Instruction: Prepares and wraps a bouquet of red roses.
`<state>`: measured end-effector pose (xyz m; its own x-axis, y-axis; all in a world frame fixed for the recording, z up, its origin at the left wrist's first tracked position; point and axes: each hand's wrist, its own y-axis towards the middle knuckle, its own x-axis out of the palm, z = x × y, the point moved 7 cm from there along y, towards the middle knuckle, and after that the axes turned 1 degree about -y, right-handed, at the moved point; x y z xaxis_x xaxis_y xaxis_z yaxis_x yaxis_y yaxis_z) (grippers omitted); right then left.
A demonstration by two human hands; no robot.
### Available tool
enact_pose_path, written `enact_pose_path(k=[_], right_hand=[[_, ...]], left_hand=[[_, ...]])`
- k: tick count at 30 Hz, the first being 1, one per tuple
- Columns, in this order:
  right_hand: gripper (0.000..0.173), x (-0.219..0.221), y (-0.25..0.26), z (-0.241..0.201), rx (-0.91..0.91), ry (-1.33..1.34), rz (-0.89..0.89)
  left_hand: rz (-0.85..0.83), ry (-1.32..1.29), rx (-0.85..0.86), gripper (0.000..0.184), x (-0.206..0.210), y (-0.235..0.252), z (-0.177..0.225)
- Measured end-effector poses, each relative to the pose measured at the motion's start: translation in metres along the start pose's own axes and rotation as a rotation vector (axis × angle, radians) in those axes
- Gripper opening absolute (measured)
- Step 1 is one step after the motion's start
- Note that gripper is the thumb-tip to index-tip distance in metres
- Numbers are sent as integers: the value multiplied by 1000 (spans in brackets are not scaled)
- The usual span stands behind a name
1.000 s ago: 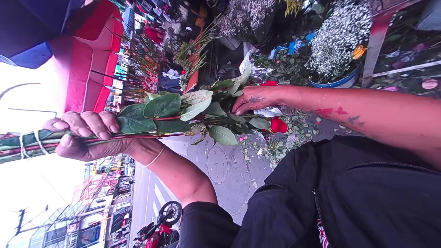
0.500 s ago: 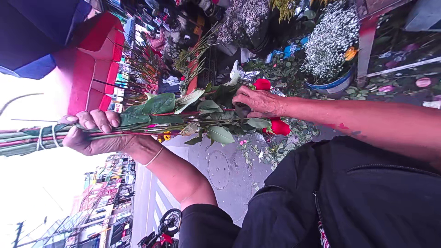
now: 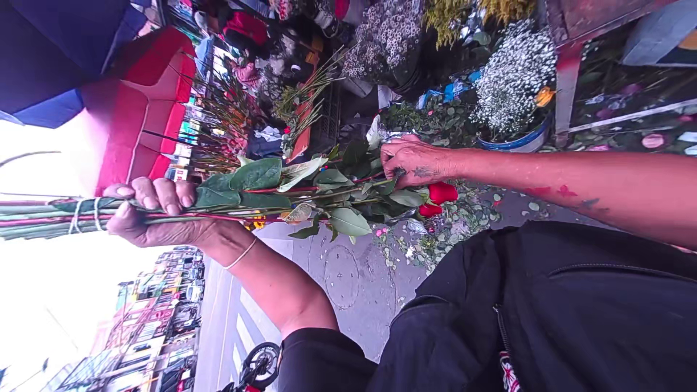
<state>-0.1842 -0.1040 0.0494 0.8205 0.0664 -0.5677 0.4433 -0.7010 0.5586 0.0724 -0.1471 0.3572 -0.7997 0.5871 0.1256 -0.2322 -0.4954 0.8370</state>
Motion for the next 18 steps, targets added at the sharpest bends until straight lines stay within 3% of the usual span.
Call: enact_pose_path(k=[2,5,8,11,14,16,18], right_hand=[[28,-7,4,0,-13,-25,-48],[16,-11,8,-14,-233,-182,-29],[19,-2,5,-30,-406,-249,41],[27,10,-2,-18,-323,-128,-43],[24,1,-5,-8,-219,2,93],[44,-8,-8,-14,-119,24,229],[87,-1,-11,-23,-30,-54,189]], left_hand=[[11,-26,-10,21,-5,-1,2],[21,-83,-22,21,-10,1,1],[15,-123,-46,21,-15,3,-1],[31,-103,-47,20,-9,4,-2],[-19,-62,-57,19,-14,6,-1],[32,-31,-48,18,-19,4,2],[74,3,-24,19,-18,3,5]])
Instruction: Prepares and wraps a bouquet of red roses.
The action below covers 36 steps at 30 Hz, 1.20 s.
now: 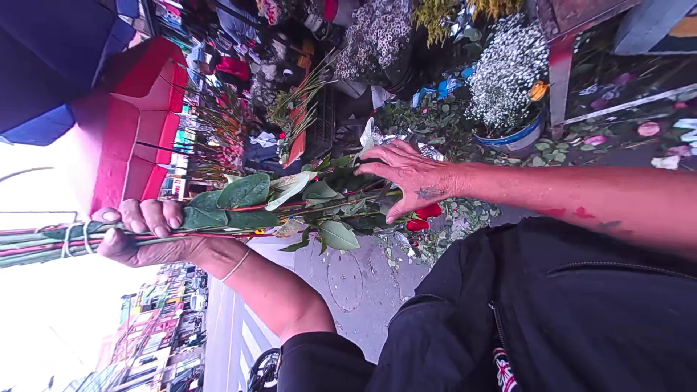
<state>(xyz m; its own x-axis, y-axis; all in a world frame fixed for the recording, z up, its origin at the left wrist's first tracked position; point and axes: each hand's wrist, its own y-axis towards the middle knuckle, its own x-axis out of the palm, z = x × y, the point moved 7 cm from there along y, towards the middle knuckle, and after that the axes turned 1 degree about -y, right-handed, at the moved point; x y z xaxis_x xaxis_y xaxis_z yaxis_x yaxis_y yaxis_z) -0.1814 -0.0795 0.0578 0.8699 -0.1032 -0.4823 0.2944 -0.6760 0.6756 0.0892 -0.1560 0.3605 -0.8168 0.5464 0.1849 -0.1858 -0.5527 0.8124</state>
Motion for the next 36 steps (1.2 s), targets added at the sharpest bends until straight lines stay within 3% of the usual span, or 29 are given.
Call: enact_pose_path(k=[1,3,7,11,14,16,17,19,22,23,25,28,31,36], right_hand=[[101,9,-5,-1,11,-48,-53],[112,21,-9,9,42,-94,-70],[108,21,-8,22,26,-128,-13],[113,23,-11,32,174,150,-243],[79,-28,-16,66,377,373,77],[43,-62,-32,90,656,268,377],[35,-71,-35,89,717,165,484],[41,-64,-24,54,518,53,524],[103,-20,15,-27,107,0,281],[118,-7,28,-43,58,6,207],[130,14,46,-50,48,70,107],[126,36,48,-37,116,130,54],[103,46,39,-37,162,102,162],[89,49,55,-48,65,146,273]], left_hand=[[-4,-2,-1,19,0,0,0],[-65,-35,-12,19,-1,3,0],[-20,-40,-20,23,5,-2,-1],[-15,-48,15,22,0,-5,3],[-41,-35,32,29,-2,-9,9],[-6,-1,56,34,2,-12,14],[-2,0,65,34,3,-13,16],[-22,-10,60,30,8,-12,17],[-114,-4,35,22,26,-10,3],[-135,-9,21,20,35,-10,-2],[-163,-4,-2,16,59,-12,-13],[-141,15,-13,13,82,-17,-23],[-136,-14,-35,16,91,-20,-27],[-145,212,73,43,79,-24,-7]])
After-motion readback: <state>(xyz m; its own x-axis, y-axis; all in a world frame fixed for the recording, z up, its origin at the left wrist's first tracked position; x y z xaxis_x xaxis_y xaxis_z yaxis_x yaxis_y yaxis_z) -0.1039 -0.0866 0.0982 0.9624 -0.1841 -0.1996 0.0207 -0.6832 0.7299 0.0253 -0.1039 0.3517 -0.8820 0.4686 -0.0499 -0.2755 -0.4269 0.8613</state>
